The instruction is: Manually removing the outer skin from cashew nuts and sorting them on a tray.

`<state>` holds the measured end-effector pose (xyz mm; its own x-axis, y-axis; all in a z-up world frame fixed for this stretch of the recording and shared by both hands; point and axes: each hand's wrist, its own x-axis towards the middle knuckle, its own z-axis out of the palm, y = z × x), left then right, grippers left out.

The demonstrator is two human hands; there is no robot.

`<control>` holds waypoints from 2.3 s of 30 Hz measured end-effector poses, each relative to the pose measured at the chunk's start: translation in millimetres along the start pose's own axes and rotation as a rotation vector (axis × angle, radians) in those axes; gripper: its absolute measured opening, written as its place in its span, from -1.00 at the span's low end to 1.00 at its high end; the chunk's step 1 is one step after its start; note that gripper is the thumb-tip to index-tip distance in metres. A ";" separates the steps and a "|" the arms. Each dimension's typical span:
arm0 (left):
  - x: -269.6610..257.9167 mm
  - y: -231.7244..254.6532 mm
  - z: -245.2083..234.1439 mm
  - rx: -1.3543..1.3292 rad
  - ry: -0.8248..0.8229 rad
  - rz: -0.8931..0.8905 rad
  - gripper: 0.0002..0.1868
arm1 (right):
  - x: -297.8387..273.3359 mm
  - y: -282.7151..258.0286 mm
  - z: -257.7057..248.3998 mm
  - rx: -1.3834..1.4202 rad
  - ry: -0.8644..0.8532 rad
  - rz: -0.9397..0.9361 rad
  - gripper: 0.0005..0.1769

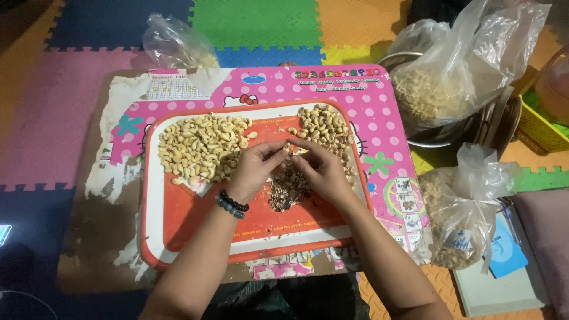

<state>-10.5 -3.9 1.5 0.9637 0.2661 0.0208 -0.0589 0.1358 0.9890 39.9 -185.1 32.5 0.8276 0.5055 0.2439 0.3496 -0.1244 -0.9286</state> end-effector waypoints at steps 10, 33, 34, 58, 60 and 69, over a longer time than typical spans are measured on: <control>2.1 -0.1 -1.0 -0.026 0.011 0.046 -0.71 | 1.4 14.2 7.0 -0.283 0.052 -0.172 -0.61; 2.0 -4.4 3.9 -0.115 0.006 -0.115 -0.62 | 3.8 16.7 -3.8 -0.189 0.113 -0.144 -0.69; 0.2 -1.6 3.6 -0.116 0.007 -0.116 -0.62 | 2.7 12.9 -4.1 -0.190 0.111 -0.143 -0.69; 1.0 5.8 8.0 -0.329 0.017 -0.247 -0.69 | 4.0 13.6 -5.5 -0.278 0.158 -0.156 -0.67; 4.4 -0.3 7.0 -0.370 0.018 -0.276 -0.72 | 2.6 15.5 -6.3 -0.236 0.143 -0.106 -0.68; 7.7 3.5 1.4 -0.345 0.080 -0.246 -0.74 | 12.5 -3.9 -27.0 -0.301 0.319 0.068 -0.56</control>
<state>-2.9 -2.7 5.2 0.9376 0.2567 -0.2346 0.0741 0.5118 0.8559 60.7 -201.3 46.7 0.9308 0.2045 0.3029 0.3627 -0.4148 -0.8345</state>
